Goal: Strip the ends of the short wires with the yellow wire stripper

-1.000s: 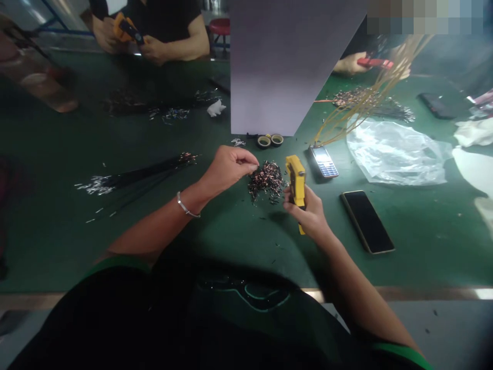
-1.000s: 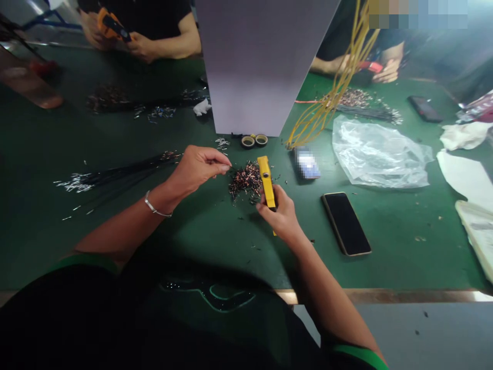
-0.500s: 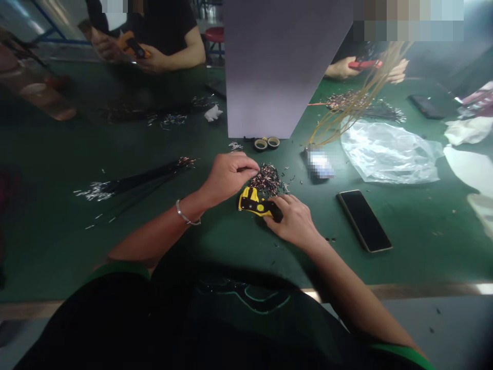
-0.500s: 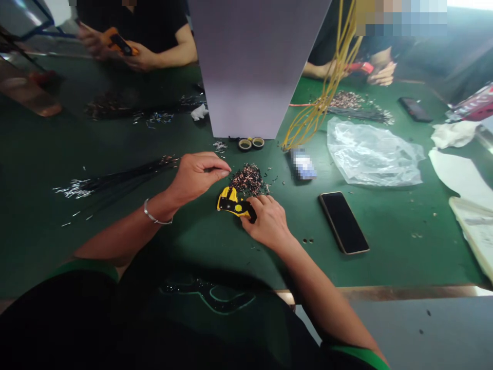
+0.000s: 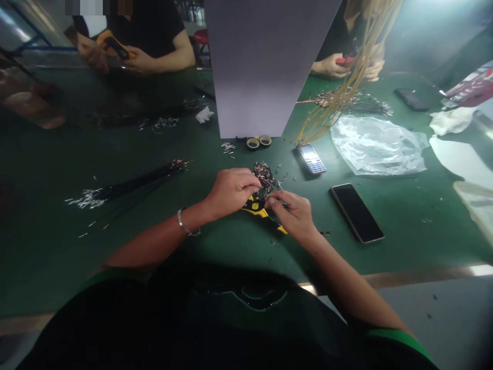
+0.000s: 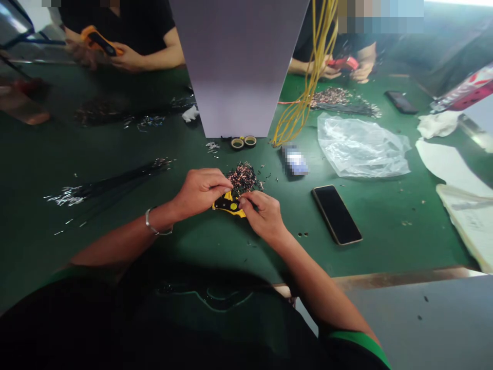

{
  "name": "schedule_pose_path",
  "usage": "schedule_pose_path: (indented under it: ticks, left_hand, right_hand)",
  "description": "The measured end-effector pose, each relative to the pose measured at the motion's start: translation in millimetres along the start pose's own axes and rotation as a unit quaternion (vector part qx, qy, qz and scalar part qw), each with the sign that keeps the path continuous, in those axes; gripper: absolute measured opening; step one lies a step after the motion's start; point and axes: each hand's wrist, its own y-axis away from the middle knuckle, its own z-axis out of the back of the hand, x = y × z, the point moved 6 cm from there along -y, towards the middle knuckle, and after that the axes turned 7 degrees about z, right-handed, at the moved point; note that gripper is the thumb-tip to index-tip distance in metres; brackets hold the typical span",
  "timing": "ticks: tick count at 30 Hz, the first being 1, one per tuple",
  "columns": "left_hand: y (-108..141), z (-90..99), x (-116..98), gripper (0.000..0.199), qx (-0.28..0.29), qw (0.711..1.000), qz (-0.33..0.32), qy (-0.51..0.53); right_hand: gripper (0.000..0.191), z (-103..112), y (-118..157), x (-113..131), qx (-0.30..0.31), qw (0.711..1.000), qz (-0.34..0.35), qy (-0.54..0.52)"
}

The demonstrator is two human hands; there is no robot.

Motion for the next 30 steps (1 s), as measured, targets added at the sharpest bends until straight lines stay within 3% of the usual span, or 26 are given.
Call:
schedule_pose_path:
  ticks: [10, 13, 18, 21, 27, 30]
  left_hand:
    - [-11, 19.8, 22, 0.013, -0.06, 0.989, 0.125, 0.045]
    - [-10, 20.6, 22, 0.013, -0.073, 0.986, 0.137, 0.053]
    - [-9, 22.6, 22, 0.013, -0.096, 0.982, 0.144, 0.074]
    - [-9, 21.5, 24, 0.013, -0.097, 0.976, 0.165, 0.108]
    - [-8, 22.9, 28, 0.009, -0.093, 0.965, 0.198, 0.142]
    - [-9, 26.1, 29, 0.008, -0.098, 0.963, 0.202, 0.148]
  right_hand:
    - [0.021, 0, -3, -17, -0.013, 0.999, -0.019, 0.04]
    - [0.036, -4, -1, -21, 0.024, 0.995, -0.022, 0.095]
    - [0.04, -19, 14, -21, 0.138, 0.967, 0.004, 0.214]
    - [0.035, -25, 20, -19, 0.172, 0.954, 0.025, 0.243]
    - [0.026, -22, 18, -20, 0.14, 0.967, -0.007, 0.212]
    - [0.027, -15, 20, -30, 0.11, 0.985, -0.091, 0.092]
